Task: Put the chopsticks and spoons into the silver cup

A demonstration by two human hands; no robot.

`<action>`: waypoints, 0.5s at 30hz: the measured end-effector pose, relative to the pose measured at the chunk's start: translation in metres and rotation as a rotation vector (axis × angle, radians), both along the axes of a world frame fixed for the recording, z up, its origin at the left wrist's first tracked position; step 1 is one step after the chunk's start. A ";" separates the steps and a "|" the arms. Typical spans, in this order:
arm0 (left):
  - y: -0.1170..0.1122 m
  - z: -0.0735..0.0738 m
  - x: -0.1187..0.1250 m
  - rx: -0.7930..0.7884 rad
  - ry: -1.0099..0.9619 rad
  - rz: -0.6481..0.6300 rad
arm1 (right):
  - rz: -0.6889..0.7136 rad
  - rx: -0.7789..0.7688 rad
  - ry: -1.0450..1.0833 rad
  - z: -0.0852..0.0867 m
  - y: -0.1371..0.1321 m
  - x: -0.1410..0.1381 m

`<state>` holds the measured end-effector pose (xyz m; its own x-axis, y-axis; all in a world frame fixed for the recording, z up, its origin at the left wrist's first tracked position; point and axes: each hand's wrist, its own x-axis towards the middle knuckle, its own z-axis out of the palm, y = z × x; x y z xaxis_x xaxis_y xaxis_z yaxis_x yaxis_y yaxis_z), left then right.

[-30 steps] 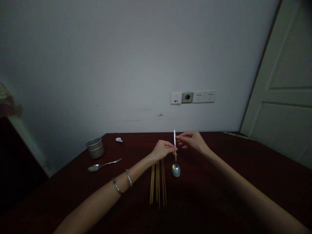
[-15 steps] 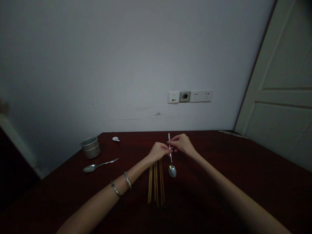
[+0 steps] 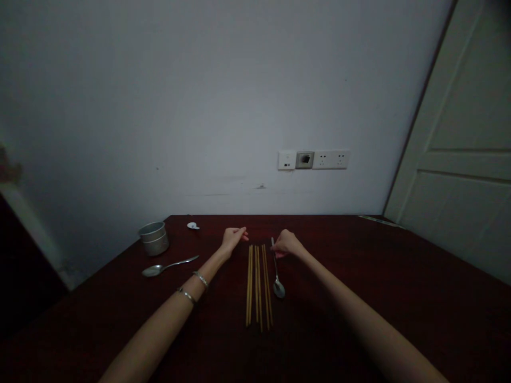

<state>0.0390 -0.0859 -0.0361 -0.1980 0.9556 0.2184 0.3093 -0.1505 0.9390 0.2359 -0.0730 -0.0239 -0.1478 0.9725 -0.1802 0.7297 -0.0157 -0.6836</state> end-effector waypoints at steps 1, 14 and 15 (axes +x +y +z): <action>0.002 -0.004 -0.005 -0.006 -0.017 0.019 | 0.004 -0.020 -0.022 -0.001 0.001 -0.003; 0.015 -0.038 -0.023 -0.043 0.041 0.050 | 0.079 -0.184 -0.169 -0.006 0.020 -0.025; 0.015 -0.039 -0.023 -0.037 0.060 0.047 | 0.080 -0.189 -0.168 -0.006 0.021 -0.026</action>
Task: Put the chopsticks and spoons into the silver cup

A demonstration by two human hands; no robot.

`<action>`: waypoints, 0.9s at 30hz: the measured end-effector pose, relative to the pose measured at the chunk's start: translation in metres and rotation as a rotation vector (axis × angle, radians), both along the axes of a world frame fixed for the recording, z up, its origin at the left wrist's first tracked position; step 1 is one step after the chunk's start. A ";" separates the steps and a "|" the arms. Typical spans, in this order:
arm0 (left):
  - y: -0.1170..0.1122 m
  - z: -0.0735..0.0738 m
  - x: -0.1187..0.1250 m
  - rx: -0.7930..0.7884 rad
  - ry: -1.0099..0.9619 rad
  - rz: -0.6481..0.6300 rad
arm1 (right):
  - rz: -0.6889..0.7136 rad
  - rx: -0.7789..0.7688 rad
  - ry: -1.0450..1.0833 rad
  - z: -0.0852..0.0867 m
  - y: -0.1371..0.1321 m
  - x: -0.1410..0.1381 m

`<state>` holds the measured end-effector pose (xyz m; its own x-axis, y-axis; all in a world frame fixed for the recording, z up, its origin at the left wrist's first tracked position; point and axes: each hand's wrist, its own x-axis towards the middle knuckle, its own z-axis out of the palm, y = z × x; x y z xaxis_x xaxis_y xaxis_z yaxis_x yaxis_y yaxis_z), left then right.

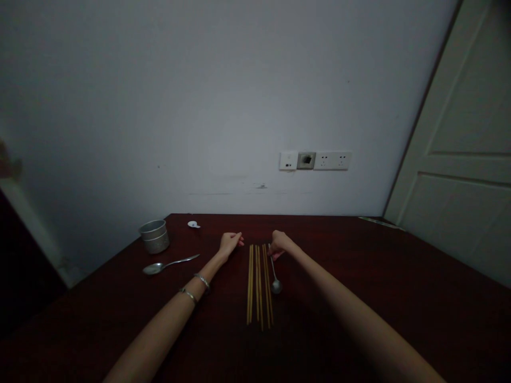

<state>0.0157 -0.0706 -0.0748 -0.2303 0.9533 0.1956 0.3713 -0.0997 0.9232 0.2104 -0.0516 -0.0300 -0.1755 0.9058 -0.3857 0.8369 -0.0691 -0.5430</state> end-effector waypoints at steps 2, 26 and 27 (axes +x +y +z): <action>-0.001 -0.001 0.000 0.003 0.037 -0.012 | 0.004 0.001 0.003 0.000 0.001 -0.001; -0.013 -0.004 0.000 0.064 0.211 -0.054 | -0.026 -0.047 0.124 0.009 -0.021 0.012; -0.014 -0.004 0.001 0.067 0.220 -0.049 | -0.027 -0.043 0.138 0.009 -0.022 0.012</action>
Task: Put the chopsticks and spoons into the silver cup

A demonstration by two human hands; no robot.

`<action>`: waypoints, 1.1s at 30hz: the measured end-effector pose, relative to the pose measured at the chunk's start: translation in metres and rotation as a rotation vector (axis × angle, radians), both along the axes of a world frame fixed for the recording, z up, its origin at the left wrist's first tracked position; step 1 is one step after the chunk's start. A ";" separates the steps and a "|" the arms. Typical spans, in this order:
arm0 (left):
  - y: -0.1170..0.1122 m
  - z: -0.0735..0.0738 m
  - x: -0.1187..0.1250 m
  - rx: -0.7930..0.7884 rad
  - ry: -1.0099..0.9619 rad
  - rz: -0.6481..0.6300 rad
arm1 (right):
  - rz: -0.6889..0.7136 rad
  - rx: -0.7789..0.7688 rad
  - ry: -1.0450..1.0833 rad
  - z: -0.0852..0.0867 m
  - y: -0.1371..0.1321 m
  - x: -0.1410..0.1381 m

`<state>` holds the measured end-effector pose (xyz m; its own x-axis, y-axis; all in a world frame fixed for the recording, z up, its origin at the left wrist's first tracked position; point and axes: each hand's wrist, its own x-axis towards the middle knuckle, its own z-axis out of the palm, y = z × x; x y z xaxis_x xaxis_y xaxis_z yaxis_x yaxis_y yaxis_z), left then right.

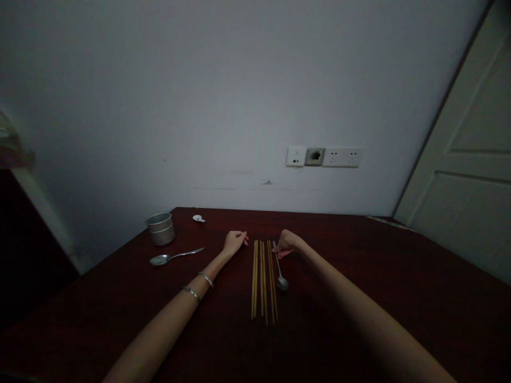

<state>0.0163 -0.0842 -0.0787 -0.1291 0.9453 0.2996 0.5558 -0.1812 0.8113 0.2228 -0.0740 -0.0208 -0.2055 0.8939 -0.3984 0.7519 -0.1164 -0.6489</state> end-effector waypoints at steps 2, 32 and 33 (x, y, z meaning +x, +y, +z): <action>-0.001 0.000 0.001 0.006 0.011 0.010 | -0.004 0.007 0.032 0.001 -0.003 0.000; -0.009 0.003 0.004 0.027 -0.003 0.030 | -0.116 0.629 -0.043 -0.012 0.015 0.053; -0.009 0.002 0.005 0.031 -0.019 0.029 | -0.116 0.688 -0.125 -0.017 0.016 0.060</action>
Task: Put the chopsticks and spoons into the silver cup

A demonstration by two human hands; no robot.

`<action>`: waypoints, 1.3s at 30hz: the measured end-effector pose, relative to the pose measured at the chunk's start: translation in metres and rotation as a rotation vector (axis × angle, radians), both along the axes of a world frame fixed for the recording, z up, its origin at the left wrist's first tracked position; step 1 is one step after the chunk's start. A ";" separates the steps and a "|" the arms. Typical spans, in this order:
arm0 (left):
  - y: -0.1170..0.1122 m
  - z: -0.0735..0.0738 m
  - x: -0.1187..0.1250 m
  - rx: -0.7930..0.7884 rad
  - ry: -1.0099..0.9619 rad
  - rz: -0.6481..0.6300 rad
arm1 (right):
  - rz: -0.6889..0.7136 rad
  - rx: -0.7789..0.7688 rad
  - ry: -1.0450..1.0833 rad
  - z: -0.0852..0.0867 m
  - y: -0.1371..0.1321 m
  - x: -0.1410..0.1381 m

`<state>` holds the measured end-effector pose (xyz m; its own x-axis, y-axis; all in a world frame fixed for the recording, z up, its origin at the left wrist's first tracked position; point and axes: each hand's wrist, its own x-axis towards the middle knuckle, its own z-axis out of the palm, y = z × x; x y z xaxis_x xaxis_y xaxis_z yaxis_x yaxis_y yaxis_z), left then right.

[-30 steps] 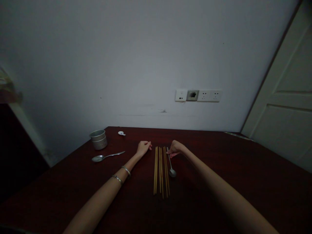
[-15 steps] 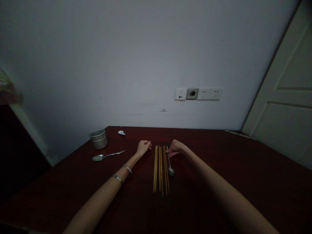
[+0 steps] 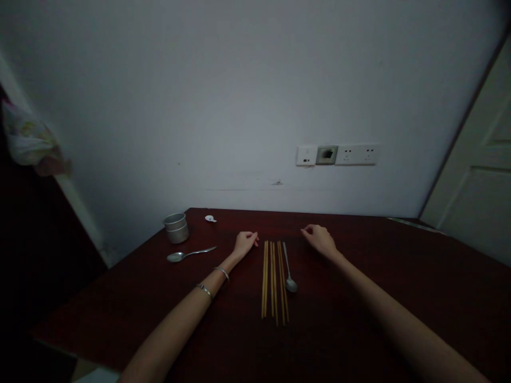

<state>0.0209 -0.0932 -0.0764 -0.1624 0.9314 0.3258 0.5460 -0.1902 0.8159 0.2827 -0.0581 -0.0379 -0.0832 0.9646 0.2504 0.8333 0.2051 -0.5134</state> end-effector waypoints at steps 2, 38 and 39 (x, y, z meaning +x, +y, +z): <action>0.000 -0.001 0.001 0.010 -0.030 -0.004 | 0.067 0.041 -0.100 -0.014 0.000 0.014; -0.081 0.059 -0.189 -0.430 0.795 -0.062 | 0.355 0.223 -0.279 -0.075 0.016 0.049; -0.080 0.062 -0.186 -0.422 0.752 -0.069 | 0.356 0.215 -0.270 -0.075 0.016 0.049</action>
